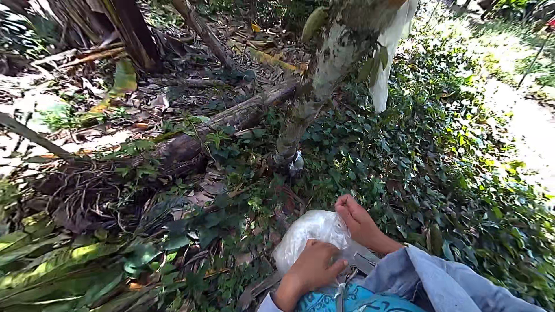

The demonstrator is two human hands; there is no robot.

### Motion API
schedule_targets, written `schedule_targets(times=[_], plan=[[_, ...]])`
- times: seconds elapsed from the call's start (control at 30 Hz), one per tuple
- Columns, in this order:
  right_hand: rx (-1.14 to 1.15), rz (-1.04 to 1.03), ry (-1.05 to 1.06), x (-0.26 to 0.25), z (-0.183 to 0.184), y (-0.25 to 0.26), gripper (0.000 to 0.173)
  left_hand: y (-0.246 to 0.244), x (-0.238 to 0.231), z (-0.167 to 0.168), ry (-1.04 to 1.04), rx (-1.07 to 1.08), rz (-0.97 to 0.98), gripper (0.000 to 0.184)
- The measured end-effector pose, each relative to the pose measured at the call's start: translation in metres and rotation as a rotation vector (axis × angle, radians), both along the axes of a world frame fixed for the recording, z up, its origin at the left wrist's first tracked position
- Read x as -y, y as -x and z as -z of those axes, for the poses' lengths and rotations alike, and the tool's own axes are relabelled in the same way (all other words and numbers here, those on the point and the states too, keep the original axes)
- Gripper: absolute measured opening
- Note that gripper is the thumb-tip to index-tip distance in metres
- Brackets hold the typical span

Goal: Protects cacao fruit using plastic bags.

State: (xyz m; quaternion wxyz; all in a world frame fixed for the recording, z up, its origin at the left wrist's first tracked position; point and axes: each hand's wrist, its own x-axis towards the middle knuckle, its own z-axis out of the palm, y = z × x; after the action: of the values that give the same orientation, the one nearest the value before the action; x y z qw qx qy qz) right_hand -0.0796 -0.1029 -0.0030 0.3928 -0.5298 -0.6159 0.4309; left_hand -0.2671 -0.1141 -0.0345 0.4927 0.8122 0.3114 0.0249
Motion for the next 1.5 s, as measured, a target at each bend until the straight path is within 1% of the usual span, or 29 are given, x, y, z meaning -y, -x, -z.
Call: schedule_targets(times=[0.03, 0.13, 0.17, 0.2, 0.23, 0.3, 0.33, 0.43, 0.5, 0.53, 0.57, 0.63, 0.67, 0.7, 0.77, 0.8, 0.83, 0.9, 0.97, 1.0, 1.1, 1.13, 1.17, 1.2, 1.23, 1.27, 1.37, 1.43, 1.5], plan=[[-0.041, 0.077, -0.047, -0.005, 0.001, 0.011, 0.021, 0.005, -0.001, 0.001, 0.003, 0.162, -0.160, 0.051], [-0.115, 0.147, -0.157, -0.023, 0.001, 0.050, 0.019, 0.016, -0.013, -0.008, 0.224, 0.548, -0.536, 0.097], [-0.119, 0.126, -0.182, -0.031, 0.001, 0.062, 0.020, 0.020, -0.020, -0.013, 0.297, 0.610, -0.605, 0.102], [-0.111, 0.103, -0.218, -0.042, 0.002, 0.072, 0.022, 0.025, -0.028, -0.015, 0.331, 0.639, -0.664, 0.097], [-0.098, 0.098, -0.256, -0.054, 0.004, 0.081, 0.023, 0.031, -0.036, -0.014, 0.323, 0.640, -0.711, 0.081], [-0.072, 0.155, -0.292, -0.084, 0.012, 0.094, 0.022, 0.049, -0.054, -0.006, 0.218, 0.596, -0.782, 0.034], [-0.089, 0.197, -0.275, -0.103, 0.016, 0.099, 0.019, 0.059, -0.069, 0.000, 0.186, 0.564, -0.779, 0.021], [-0.211, 0.285, -0.197, -0.175, 0.032, 0.112, 0.008, 0.088, -0.125, 0.015, 0.230, 0.484, -0.762, 0.030], [-0.303, 0.250, -0.108, -0.235, 0.043, 0.122, 0.003, 0.107, -0.175, 0.028, 0.280, 0.437, -0.825, 0.035], [-0.318, 0.178, -0.033, -0.268, 0.046, 0.126, 0.011, 0.119, -0.205, 0.033, 0.256, 0.417, -0.882, 0.036], [-0.307, 0.070, 0.056, -0.303, 0.047, 0.129, 0.031, 0.130, -0.239, 0.036, 0.236, 0.414, -0.933, 0.035], [-0.271, -0.198, 0.285, -0.361, 0.039, 0.133, 0.087, 0.146, -0.301, 0.031, 0.296, 0.451, -0.941, 0.037], [-0.257, -0.267, 0.368, -0.379, 0.032, 0.136, 0.095, 0.148, -0.326, 0.025, 0.324, 0.454, -0.922, 0.038], [-0.263, -0.260, 0.395, -0.396, 0.026, 0.140, 0.079, 0.148, -0.350, 0.019, 0.322, 0.454, -0.906, 0.038], [-0.307, -0.076, 0.356, -0.429, 0.015, 0.148, 0.011, 0.147, -0.395, 0.012, 0.271, 0.498, -0.929, 0.034], [-0.327, 0.022, 0.325, -0.445, 0.011, 0.150, 0.006, 0.146, -0.415, 0.009, 0.283, 0.553, -0.982, 0.032], [-0.337, 0.113, 0.291, -0.460, 0.006, 0.150, 0.012, 0.143, -0.436, 0.007, 0.324, 0.644, -1.051, 0.029], [-0.309, 0.249, 0.217, -0.483, -0.007, 0.142, 0.010, 0.132, -0.482, -0.005, 0.493, 0.942, -1.094, 0.029], [-0.282, 0.356, 0.161, -0.492, -0.017, 0.135, 0.012, 0.119, -0.519, -0.022, 0.661, 1.134, -0.994, 0.026], [-0.271, 0.415, 0.121, -0.494, -0.021, 0.131, 0.012, 0.114, -0.535, -0.027, 0.683, 1.154, -0.885, 0.024], [-0.188, 0.567, -0.044, -0.495, -0.023, 0.121, 0.015, 0.105, -0.576, -0.050, 0.658, 0.913, -0.501, 0.099], [-0.136, 0.589, -0.110, -0.494, -0.023, 0.116, 0.019, 0.102, -0.585, -0.058, 0.623, 0.816, -0.375, 0.101], [-0.109, 0.597, -0.176, -0.493, -0.022, 0.112, 0.022, 0.099, -0.593, -0.064, 0.605, 0.735, -0.278, 0.086], [-0.147, 0.584, -0.228, -0.489, -0.020, 0.109, 0.023, 0.098, -0.600, -0.068, 0.619, 0.688, -0.196, 0.060], [-0.267, 0.546, -0.265, -0.486, -0.020, 0.105, 0.023, 0.099, -0.610, -0.068, 0.636, 0.675, -0.105, 0.037], [-0.438, 0.494, -0.288, -0.482, -0.020, 0.103, 0.024, 0.099, -0.623, -0.065, 0.655, 0.690, 0.019, 0.024], [-0.860, 0.325, -0.391, -0.478, -0.026, 0.103, 0.021, 0.091, -0.671, -0.051, 0.692, 0.704, 0.418, 0.022], [-0.959, 0.294, -0.490, -0.482, -0.035, 0.106, 0.020, 0.075, -0.699, -0.051, 0.678, 0.624, 0.573, 0.028], [-0.953, 0.393, -0.596, -0.487, -0.046, 0.111, 0.022, 0.055, -0.724, -0.053, 0.530, 0.628, 0.648, 0.036]])
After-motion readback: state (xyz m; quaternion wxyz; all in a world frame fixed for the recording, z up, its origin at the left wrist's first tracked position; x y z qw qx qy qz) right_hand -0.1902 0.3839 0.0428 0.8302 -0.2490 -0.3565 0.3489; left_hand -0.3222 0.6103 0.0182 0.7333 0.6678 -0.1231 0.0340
